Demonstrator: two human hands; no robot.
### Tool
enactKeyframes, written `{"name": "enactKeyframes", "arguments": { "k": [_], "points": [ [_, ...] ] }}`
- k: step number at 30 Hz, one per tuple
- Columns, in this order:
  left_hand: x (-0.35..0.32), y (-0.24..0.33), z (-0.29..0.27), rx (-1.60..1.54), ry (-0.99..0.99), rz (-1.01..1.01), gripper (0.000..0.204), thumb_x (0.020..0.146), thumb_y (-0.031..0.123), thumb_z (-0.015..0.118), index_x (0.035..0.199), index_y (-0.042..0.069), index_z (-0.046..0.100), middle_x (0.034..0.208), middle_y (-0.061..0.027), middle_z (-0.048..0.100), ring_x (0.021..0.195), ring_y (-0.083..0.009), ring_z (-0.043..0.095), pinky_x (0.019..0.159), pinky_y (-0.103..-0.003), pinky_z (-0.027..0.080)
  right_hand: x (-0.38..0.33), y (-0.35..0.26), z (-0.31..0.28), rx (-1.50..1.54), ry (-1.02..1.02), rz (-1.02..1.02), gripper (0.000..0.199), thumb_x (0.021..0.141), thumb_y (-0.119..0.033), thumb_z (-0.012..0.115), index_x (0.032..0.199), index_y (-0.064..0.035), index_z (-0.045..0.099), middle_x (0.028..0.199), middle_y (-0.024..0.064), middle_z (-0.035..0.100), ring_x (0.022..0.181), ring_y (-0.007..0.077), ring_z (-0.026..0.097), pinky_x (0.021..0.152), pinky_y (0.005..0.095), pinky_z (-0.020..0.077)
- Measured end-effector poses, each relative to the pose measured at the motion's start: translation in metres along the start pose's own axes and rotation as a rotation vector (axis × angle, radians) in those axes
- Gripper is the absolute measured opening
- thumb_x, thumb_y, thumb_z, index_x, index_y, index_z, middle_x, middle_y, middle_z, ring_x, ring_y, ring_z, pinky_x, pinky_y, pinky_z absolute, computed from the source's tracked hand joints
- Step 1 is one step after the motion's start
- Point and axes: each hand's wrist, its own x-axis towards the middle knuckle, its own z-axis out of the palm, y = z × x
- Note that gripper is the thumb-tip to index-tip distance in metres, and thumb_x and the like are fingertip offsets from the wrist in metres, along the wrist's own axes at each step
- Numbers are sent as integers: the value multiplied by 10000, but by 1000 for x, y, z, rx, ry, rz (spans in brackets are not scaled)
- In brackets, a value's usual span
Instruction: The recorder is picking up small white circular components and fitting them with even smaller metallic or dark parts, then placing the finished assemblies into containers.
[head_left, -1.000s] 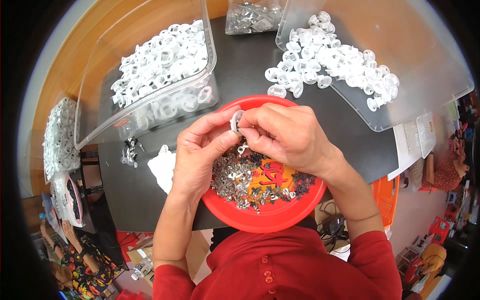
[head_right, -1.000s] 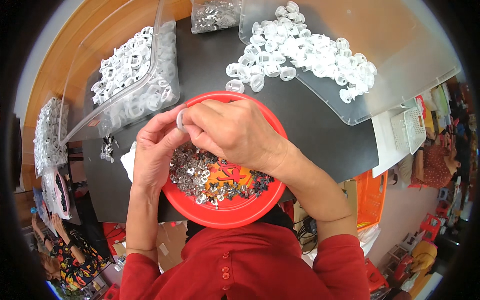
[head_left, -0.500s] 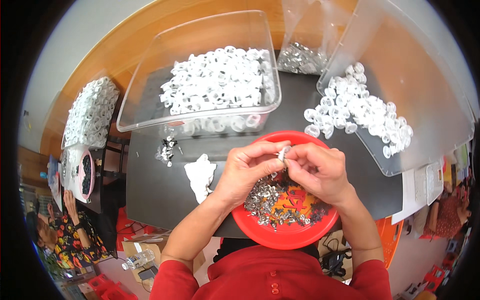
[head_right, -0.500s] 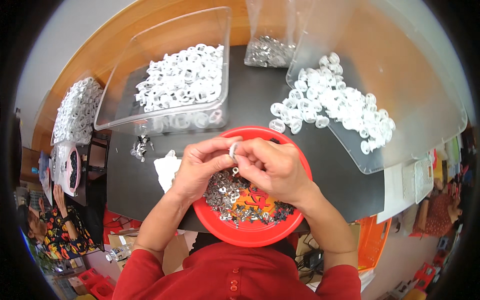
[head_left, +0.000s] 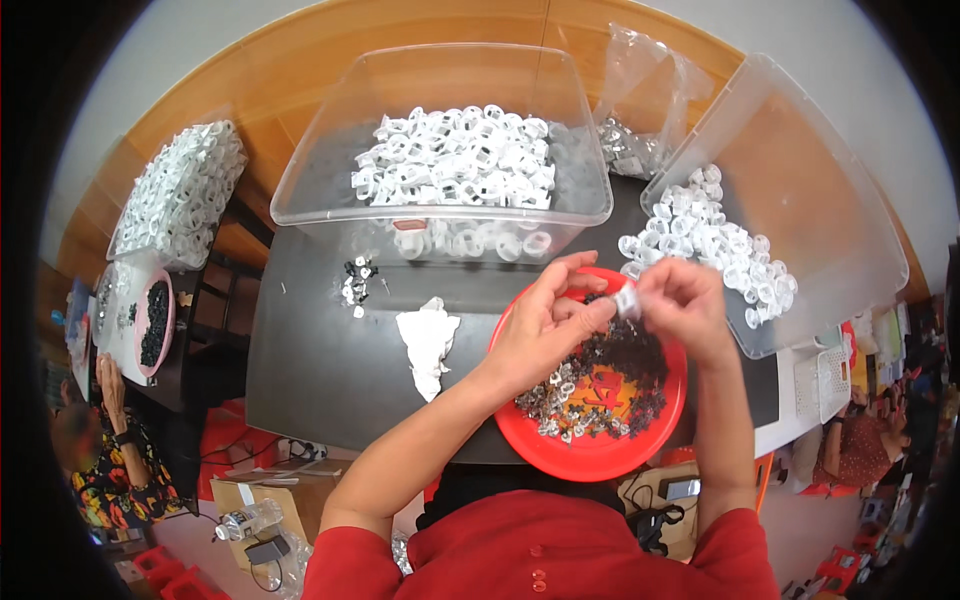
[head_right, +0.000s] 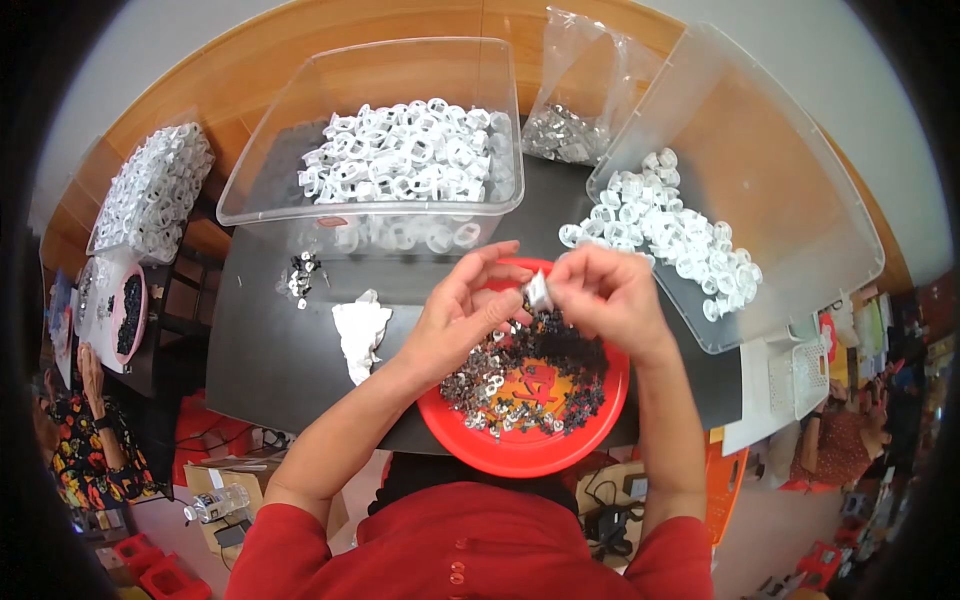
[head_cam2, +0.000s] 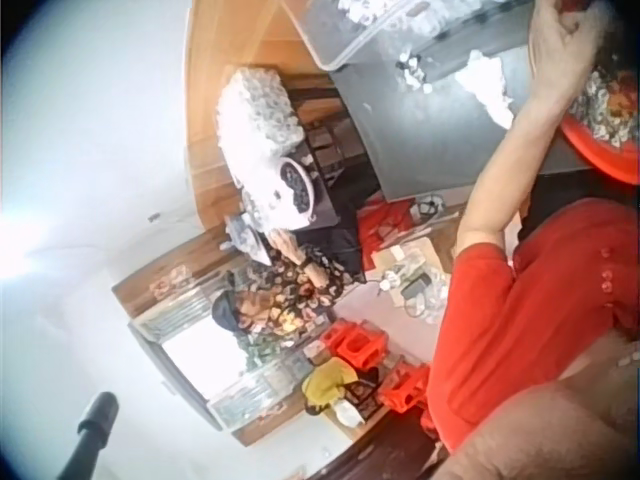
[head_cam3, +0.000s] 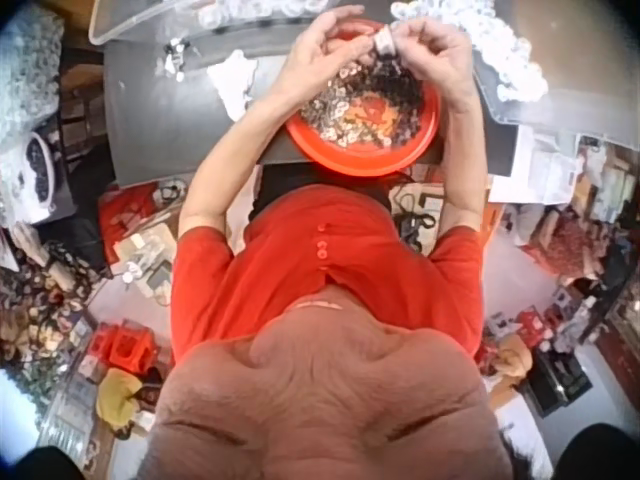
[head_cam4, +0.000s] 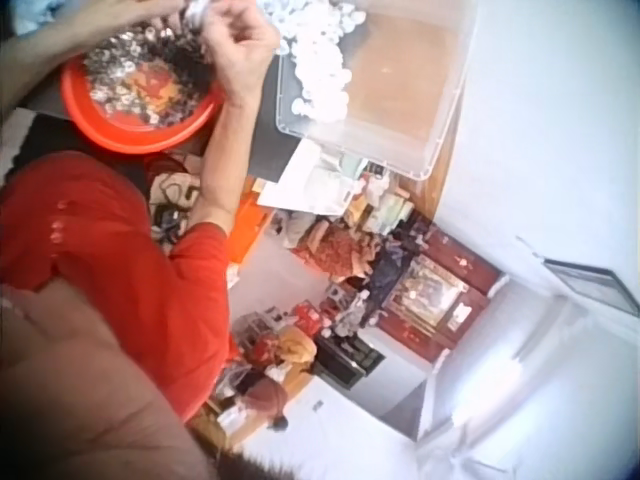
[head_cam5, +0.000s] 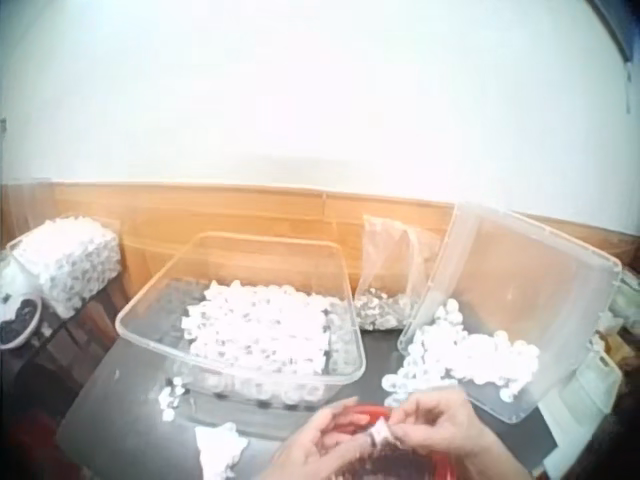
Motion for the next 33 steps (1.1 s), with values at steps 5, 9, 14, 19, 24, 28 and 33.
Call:
{"name": "enactKeyframes", "arguments": {
  "k": [5, 9, 14, 19, 24, 28, 33],
  "points": [
    [-1, 3, -7, 35, 43, -83, 397, 942, 242, 590, 1258, 13, 519, 1087, -93, 645, 813, -79, 596, 692, -196, 446, 69, -71, 13, 7, 71, -121, 270, 909, -225, 621, 1029, 14, 652, 660, -4, 586, 483, 28, 429, 455, 191, 333],
    [1, 6, -10, 25, 80, -34, 435, 943, 282, 590, 1258, -6, 509, 1054, -86, 644, 801, -83, 589, 674, -193, 433, 95, -90, 10, -144, 75, -109, 333, 913, -245, 620, 1127, 9, 642, 797, 36, 659, 537, 32, 481, 490, 174, 372],
    [3, 9, -7, -18, 123, -59, 409, 940, 281, 595, 1228, -3, 534, 1027, -81, 646, 790, -86, 584, 676, -208, 435, 66, -33, -33, -411, 213, 60, 264, 892, -244, 650, 1050, -35, 678, 750, 5, 644, 565, 22, 483, 511, 187, 384],
    [0, 8, -8, 22, 100, -59, 381, 931, 282, 606, 1189, 4, 564, 1012, -84, 651, 791, -100, 583, 676, -218, 435, 36, 24, -35, -739, 87, 22, 189, 843, -157, 660, 976, -29, 701, 756, 30, 654, 588, 77, 511, 556, 251, 443],
    [2, 4, -10, 57, 96, -83, 362, 929, 275, 610, 1173, 10, 577, 1018, -86, 653, 795, -98, 580, 677, -219, 436, 38, 38, -29, -1057, 19, -71, 169, 819, -130, 670, 948, -27, 706, 818, 99, 666, 654, 166, 567, 625, 317, 473],
    [4, 4, -11, 85, 133, -84, 354, 923, 253, 616, 1180, 12, 577, 1031, -77, 651, 800, -93, 577, 676, -215, 433, 33, 28, -26, -860, 126, -89, 158, 819, -155, 685, 902, -22, 709, 805, 65, 678, 625, 129, 563, 606, 304, 469],
    [3, 0, -7, 137, 138, 12, 386, 896, 179, 651, 1223, 1, 550, 1055, -71, 643, 834, -92, 588, 720, -226, 458, 26, 14, -5, -197, 138, 163, 180, 823, -169, 705, 852, 9, 694, 660, 38, 652, 523, 68, 534, 497, 231, 427]
  ]
}}
